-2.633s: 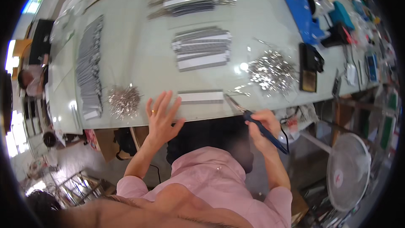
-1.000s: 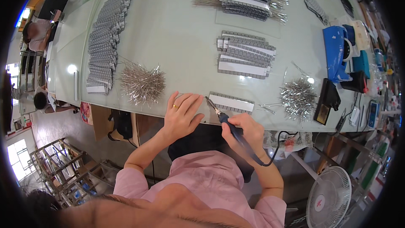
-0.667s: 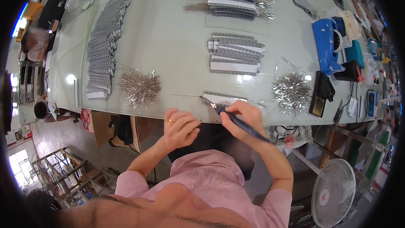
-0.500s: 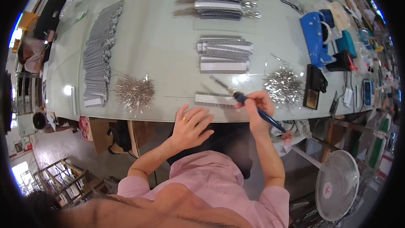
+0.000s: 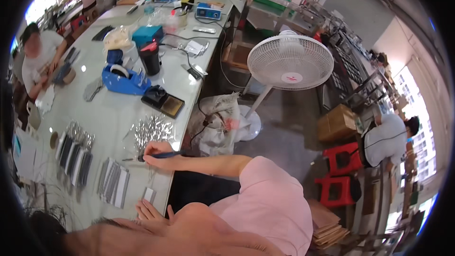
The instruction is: Soldering electronic components onto a flexible strip.
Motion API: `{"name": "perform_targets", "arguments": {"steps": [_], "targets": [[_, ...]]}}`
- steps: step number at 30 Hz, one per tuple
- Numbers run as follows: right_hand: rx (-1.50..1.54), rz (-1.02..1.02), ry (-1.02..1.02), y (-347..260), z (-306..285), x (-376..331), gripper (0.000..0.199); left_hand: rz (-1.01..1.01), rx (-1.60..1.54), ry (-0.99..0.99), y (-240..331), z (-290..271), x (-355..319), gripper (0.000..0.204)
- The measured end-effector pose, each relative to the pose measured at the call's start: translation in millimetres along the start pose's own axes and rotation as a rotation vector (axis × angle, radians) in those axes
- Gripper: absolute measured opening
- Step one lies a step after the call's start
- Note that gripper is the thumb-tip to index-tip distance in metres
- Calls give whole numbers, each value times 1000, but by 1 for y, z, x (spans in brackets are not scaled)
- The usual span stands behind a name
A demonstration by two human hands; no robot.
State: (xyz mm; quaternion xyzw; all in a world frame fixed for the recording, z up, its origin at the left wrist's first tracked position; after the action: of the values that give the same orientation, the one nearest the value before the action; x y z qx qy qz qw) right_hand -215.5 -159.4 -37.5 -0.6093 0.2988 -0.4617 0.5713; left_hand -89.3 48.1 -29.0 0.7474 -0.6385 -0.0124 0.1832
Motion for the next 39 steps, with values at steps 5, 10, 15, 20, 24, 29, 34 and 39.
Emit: {"name": "perform_targets", "arguments": {"steps": [5,10,15,20,24,29,34,39], "targets": [[-11,-6,100,-6,-18,-7,10,6,23,-64,10,1,4,80],[13,-16,72,-14,-7,-6,12,69,23,20,-11,15,-6,81],[33,-12,124,-16,-21,-9,12,182,220,-46,21,-9,-4,46],[120,-1,72,-5,-6,2,10,268,63,185,4,-5,-21,24],[68,81,50,14,-17,-2,7,215,-178,-18,-10,-24,-13,30],[-232,75,291,-15,-41,-13,5,68,-447,97,-30,-88,66,21],[-68,39,166,8,-35,-15,13,38,-187,436,-116,-106,132,21],[-151,-16,124,2,-34,-16,9,143,7,538,-157,-81,208,19]]}}
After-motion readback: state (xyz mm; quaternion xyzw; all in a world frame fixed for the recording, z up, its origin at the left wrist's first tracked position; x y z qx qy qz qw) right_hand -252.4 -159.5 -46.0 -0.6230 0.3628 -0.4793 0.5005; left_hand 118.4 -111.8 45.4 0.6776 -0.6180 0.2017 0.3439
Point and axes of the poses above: each hand's wrist, its own x-axis towards the middle knuckle, its own z-axis out of the palm, y = z × x, the point moved 3 cm from there along x, towards the middle knuckle, and after that the axes turned 10 degrees about -x, right-handed, at the moved point
